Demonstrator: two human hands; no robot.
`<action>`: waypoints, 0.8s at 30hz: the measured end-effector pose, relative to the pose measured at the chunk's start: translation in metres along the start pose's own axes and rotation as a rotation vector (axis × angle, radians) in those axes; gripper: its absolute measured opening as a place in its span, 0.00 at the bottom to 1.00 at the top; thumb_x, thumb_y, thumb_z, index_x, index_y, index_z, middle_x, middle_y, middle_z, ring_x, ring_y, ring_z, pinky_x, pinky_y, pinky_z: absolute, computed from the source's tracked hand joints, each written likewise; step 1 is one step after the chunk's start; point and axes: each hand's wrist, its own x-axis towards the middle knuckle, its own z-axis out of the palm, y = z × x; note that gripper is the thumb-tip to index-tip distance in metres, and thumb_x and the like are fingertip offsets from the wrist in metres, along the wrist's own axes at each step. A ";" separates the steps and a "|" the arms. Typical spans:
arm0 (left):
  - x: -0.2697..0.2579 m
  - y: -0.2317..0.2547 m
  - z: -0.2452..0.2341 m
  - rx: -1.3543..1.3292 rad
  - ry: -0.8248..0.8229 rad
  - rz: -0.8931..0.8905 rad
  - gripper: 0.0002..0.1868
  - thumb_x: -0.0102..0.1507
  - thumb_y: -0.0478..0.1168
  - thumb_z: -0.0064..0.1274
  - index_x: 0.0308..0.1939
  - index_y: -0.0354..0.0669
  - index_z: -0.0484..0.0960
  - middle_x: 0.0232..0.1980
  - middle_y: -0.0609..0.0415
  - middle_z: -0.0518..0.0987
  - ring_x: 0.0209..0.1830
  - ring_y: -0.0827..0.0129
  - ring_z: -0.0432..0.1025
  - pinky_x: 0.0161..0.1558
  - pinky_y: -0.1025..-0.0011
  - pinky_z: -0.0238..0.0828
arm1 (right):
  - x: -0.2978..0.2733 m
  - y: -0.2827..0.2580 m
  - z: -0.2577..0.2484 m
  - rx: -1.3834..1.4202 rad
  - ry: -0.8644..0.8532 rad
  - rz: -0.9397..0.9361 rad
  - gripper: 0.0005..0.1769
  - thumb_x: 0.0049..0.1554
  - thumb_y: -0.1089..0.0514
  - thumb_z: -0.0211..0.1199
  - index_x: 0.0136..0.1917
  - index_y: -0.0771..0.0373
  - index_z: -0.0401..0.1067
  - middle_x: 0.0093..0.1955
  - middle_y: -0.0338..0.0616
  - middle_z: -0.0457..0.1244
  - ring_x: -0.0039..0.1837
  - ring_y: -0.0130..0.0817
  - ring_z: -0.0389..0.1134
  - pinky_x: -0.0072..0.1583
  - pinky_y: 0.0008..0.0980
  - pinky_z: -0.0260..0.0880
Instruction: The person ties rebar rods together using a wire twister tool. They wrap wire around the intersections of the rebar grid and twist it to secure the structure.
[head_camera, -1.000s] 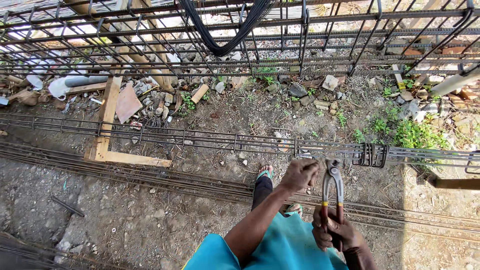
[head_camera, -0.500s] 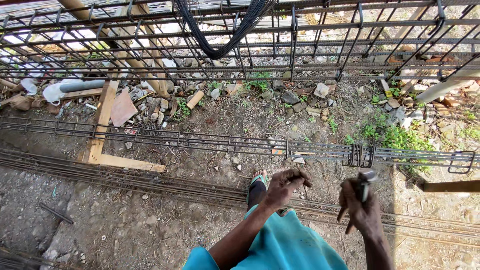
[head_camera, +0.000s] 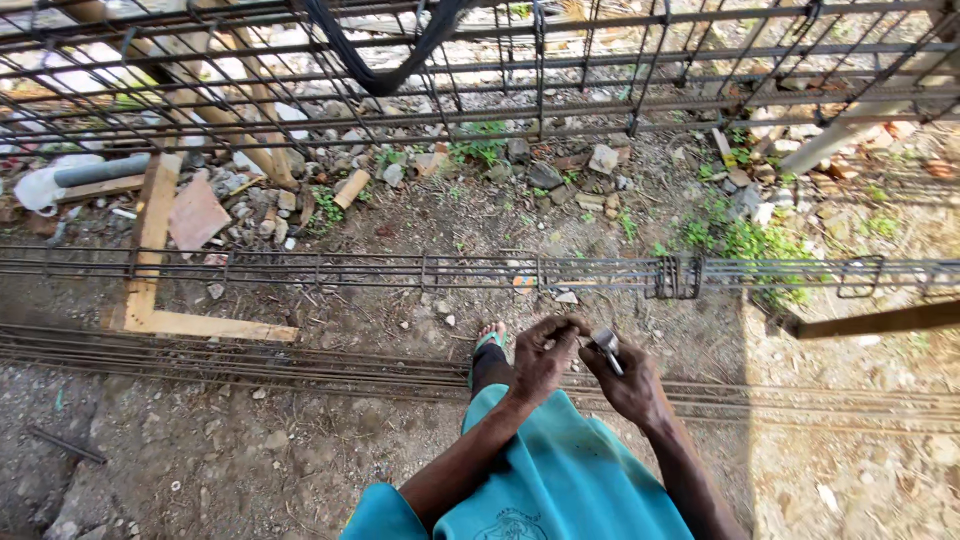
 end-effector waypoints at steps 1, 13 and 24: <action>0.001 -0.008 -0.004 -0.014 -0.008 -0.011 0.07 0.67 0.28 0.50 0.41 0.39 0.85 0.39 0.46 0.85 0.48 0.67 0.78 0.58 0.63 0.71 | 0.002 0.008 0.003 -0.011 0.010 0.013 0.15 0.56 0.51 0.70 0.31 0.59 0.76 0.26 0.40 0.62 0.32 0.28 0.62 0.34 0.24 0.58; 0.008 -0.030 -0.009 0.003 0.034 -0.053 0.08 0.69 0.31 0.49 0.43 0.39 0.85 0.38 0.45 0.85 0.44 0.66 0.79 0.50 0.63 0.74 | 0.008 0.035 0.002 -0.021 -0.091 -0.085 0.16 0.64 0.58 0.58 0.34 0.62 0.71 0.26 0.47 0.61 0.29 0.36 0.59 0.37 0.33 0.65; 0.020 -0.020 0.009 0.086 -0.010 -0.253 0.11 0.69 0.36 0.49 0.38 0.42 0.87 0.36 0.46 0.86 0.43 0.64 0.80 0.48 0.67 0.73 | 0.008 0.071 -0.018 0.088 0.032 0.018 0.12 0.60 0.57 0.61 0.35 0.61 0.71 0.28 0.41 0.62 0.33 0.31 0.60 0.38 0.31 0.60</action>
